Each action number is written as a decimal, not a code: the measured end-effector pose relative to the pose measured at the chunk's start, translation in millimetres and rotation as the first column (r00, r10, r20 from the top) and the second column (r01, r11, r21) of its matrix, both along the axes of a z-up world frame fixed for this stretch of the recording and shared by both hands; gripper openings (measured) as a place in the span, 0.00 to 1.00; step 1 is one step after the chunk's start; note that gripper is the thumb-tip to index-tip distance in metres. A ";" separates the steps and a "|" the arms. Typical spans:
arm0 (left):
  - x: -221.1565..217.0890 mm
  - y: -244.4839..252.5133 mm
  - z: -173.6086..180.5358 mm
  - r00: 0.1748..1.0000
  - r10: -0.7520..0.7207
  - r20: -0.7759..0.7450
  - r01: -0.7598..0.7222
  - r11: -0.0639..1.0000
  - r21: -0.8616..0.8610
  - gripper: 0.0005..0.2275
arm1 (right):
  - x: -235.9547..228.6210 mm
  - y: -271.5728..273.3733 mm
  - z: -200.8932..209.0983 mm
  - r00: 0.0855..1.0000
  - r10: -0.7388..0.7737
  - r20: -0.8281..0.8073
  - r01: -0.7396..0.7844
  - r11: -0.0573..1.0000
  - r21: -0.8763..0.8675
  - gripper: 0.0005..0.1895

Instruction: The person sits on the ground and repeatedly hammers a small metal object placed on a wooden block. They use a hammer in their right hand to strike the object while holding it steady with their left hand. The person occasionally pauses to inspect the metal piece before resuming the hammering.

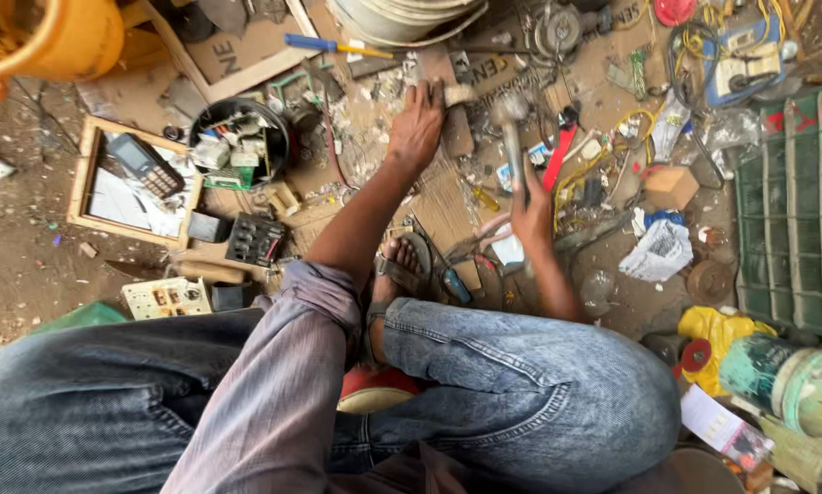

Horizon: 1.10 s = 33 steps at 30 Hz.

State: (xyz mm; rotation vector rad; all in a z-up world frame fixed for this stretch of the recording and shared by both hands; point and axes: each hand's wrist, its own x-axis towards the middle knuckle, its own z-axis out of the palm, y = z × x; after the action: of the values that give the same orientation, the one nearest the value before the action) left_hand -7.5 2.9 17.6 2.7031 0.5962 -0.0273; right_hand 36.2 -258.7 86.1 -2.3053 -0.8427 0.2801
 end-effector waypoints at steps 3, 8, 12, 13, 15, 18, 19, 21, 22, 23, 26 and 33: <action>-8.0 2.1 8.8 0.998 0.054 0.038 -0.048 0.990 -0.131 0.28 | -41.1 -34.0 -32.9 0.974 -0.210 -0.088 0.202 0.975 -0.091 0.26; -30.6 2.2 41.3 0.893 0.250 0.374 -0.002 0.834 -0.552 0.19 | -54.5 -55.7 -84.4 0.992 -0.054 0.115 0.070 0.988 -0.137 0.28; -63.1 -16.2 88.3 0.739 0.271 0.617 0.282 0.707 -0.649 0.15 | -23.0 -45.1 -32.8 0.968 -0.107 -0.227 0.121 0.991 0.049 0.33; -65.9 -19.8 104.5 0.779 0.306 0.548 0.266 0.630 -0.730 0.15 | -9.4 -38.0 -2.2 0.952 0.012 -0.306 0.075 0.960 0.271 0.32; -73.9 -31.0 139.4 0.857 0.336 0.390 0.217 0.452 -0.865 0.15 | 2.6 -27.7 71.9 0.920 0.172 -0.351 0.001 0.897 0.442 0.35; -76.7 -42.3 194.3 0.661 0.300 0.687 0.433 0.595 -0.677 0.14 | 8.2 -12.6 194.9 0.944 0.272 -0.185 -0.202 0.924 0.326 0.40; -78.7 -47.0 210.5 0.690 0.307 0.655 0.429 0.555 -0.713 0.13 | 4.7 -5.8 228.4 0.943 0.313 -0.111 -0.274 0.923 0.272 0.40; -86.3 -58.4 237.6 0.748 0.326 0.579 0.401 0.473 -0.784 0.12 | -5.1 8.2 279.7 0.927 0.366 0.084 -0.374 0.917 0.138 0.33; -88.8 -64.7 249.1 0.695 0.353 0.627 0.431 0.493 -0.755 0.11 | -11.1 14.2 297.1 0.900 0.399 0.175 -0.415 0.908 0.063 0.29; -90.2 -70.8 259.3 0.637 0.377 0.672 0.460 0.514 -0.724 0.11 | -17.3 18.7 309.6 0.894 0.399 0.202 -0.415 0.909 0.042 0.26; -95.7 -76.9 278.5 0.502 0.427 0.752 0.502 0.564 -0.656 0.07 | -31.4 24.8 327.9 0.880 0.396 0.261 -0.413 0.910 0.014 0.22; -99.2 -58.3 288.8 0.604 0.443 0.662 0.583 0.320 -0.746 0.23 | -45.3 16.2 328.3 0.937 0.310 0.158 -0.339 0.918 0.207 0.30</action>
State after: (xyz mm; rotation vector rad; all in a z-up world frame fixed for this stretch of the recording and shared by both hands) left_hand -106.7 -55.4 306.5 1.2152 0.0157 0.6162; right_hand -9.1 -242.5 414.4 -1.9746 -1.2561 0.1736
